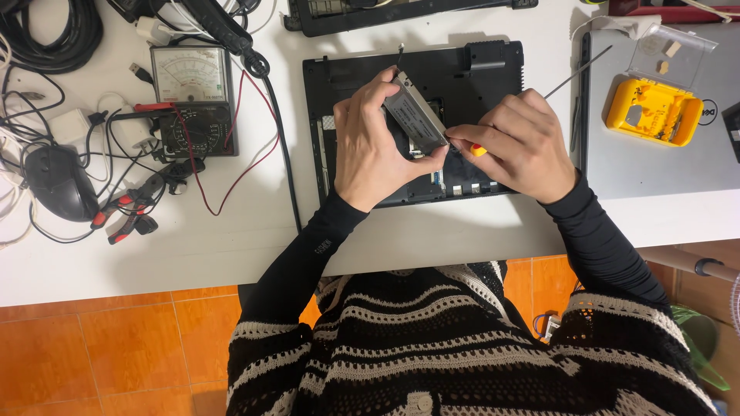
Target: The person replaces the hard drive in an opened laptop. They use a screwdriver to unscrew the mounting screws from the drive caddy, lift the old drive out of the bay, seat a new drive into the bay, and drive the screws back in to secure it.
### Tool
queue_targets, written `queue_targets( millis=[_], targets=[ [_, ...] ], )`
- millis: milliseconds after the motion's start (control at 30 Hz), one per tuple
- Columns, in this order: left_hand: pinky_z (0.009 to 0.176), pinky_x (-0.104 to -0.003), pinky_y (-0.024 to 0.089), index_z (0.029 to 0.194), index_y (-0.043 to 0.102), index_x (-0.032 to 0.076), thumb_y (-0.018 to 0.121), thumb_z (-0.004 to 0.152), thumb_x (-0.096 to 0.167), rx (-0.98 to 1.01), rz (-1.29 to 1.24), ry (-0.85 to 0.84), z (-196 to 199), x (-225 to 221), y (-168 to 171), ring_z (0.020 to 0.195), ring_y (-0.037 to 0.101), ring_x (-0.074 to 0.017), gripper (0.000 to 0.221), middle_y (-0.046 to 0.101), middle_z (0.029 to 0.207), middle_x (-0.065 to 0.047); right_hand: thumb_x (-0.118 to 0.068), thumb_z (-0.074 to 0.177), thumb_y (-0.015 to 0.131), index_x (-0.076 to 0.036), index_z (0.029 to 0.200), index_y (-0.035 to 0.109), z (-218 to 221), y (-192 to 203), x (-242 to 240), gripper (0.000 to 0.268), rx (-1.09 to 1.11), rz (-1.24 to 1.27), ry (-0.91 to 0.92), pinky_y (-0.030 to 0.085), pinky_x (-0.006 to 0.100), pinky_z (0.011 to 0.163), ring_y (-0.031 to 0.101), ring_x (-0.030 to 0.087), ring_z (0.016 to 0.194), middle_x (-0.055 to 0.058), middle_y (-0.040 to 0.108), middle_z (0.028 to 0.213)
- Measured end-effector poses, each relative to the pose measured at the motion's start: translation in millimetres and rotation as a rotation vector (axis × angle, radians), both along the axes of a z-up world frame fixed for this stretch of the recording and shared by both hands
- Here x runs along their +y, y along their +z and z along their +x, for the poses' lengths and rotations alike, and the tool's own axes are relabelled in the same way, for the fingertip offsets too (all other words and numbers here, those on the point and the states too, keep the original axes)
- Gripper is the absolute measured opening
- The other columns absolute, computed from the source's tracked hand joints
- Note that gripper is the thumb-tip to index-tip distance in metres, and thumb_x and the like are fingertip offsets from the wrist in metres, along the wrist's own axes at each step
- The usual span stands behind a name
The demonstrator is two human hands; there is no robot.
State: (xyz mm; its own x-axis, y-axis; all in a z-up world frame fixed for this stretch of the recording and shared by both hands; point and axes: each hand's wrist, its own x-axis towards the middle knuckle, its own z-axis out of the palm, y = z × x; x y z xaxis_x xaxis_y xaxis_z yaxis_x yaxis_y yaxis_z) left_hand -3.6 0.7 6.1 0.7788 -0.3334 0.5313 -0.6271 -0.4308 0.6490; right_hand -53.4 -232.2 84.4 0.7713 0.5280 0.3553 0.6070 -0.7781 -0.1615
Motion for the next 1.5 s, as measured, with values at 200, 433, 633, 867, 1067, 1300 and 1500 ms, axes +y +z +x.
queue_targets(
  millis=[200,433,633,867,1067,1300,1500],
  targets=[
    [0.107,-0.049,0.035,0.143,0.029,0.008,0.100,0.072,0.043,0.016,0.003,-0.003,-0.5,-0.1,0.1,0.134,0.054,-0.0268,0.106,0.043,0.153,-0.014,-0.017,0.091,0.088,-0.013,0.109,0.080,0.1,-2.3,2.8,0.020,-0.001,0.031,-0.009,0.036,0.034,0.074,0.055,0.017,0.078,-0.002,0.056,0.081],
    [0.108,-0.049,0.035,0.141,0.029,0.009,0.099,0.073,0.042,-0.004,-0.005,0.005,-0.2,0.2,2.1,0.136,0.053,-0.0277,0.103,0.043,0.154,-0.015,-0.016,0.090,0.089,-0.012,0.110,0.080,-1.9,-6.5,5.4,0.022,0.014,0.124,-0.043,0.035,0.033,0.073,0.054,0.016,0.076,-0.002,0.058,0.082],
    [0.109,-0.049,0.036,0.139,0.029,0.009,0.099,0.076,0.040,-0.030,-0.035,0.004,-0.1,0.5,5.2,0.135,0.054,-0.0301,0.099,0.044,0.153,-0.017,-0.017,0.093,0.085,-0.008,0.113,0.078,-4.5,0.2,4.3,0.024,0.055,0.175,-0.066,0.037,0.034,0.076,0.053,0.019,0.079,0.000,0.059,0.085],
    [0.108,-0.046,0.038,0.134,0.032,0.006,0.099,0.075,0.041,-0.016,-0.084,-0.015,2.9,2.1,1.9,0.129,0.057,-0.0279,0.096,0.048,0.151,-0.019,-0.016,0.118,0.064,0.001,0.141,0.066,-18.5,9.2,-44.3,0.029,0.028,0.356,-0.284,0.046,0.029,0.090,0.051,0.020,0.110,0.014,0.051,0.129],
    [0.108,-0.045,0.039,0.135,0.034,0.005,0.099,0.075,0.039,-0.044,-0.092,0.007,8.1,6.3,6.6,0.129,0.056,-0.0283,0.095,0.049,0.151,-0.018,-0.025,0.122,0.066,0.000,0.133,0.062,-11.6,66.5,-24.0,0.028,0.046,0.676,-0.235,0.051,0.033,0.086,0.059,0.025,0.103,0.015,0.056,0.119],
    [0.111,-0.046,0.038,0.135,0.048,0.012,0.098,0.073,0.038,-0.086,-0.078,0.044,10.2,8.1,15.1,0.133,0.054,-0.0327,0.083,0.048,0.148,-0.018,-0.034,0.127,0.055,-0.004,0.135,0.057,-1.6,64.9,-24.8,0.031,0.218,1.113,-0.142,0.062,0.034,0.091,0.072,0.025,0.097,0.011,0.063,0.109],
    [0.109,-0.045,0.040,0.129,0.060,0.020,0.096,0.071,0.037,-0.034,-0.020,0.050,8.5,9.8,18.7,0.131,0.055,-0.0329,0.071,0.049,0.148,-0.016,-0.028,0.125,0.059,0.002,0.141,0.053,8.8,66.4,-3.2,0.035,0.107,1.136,-0.091,0.059,0.041,0.074,0.072,0.033,0.088,0.019,0.065,0.114]
  ],
)
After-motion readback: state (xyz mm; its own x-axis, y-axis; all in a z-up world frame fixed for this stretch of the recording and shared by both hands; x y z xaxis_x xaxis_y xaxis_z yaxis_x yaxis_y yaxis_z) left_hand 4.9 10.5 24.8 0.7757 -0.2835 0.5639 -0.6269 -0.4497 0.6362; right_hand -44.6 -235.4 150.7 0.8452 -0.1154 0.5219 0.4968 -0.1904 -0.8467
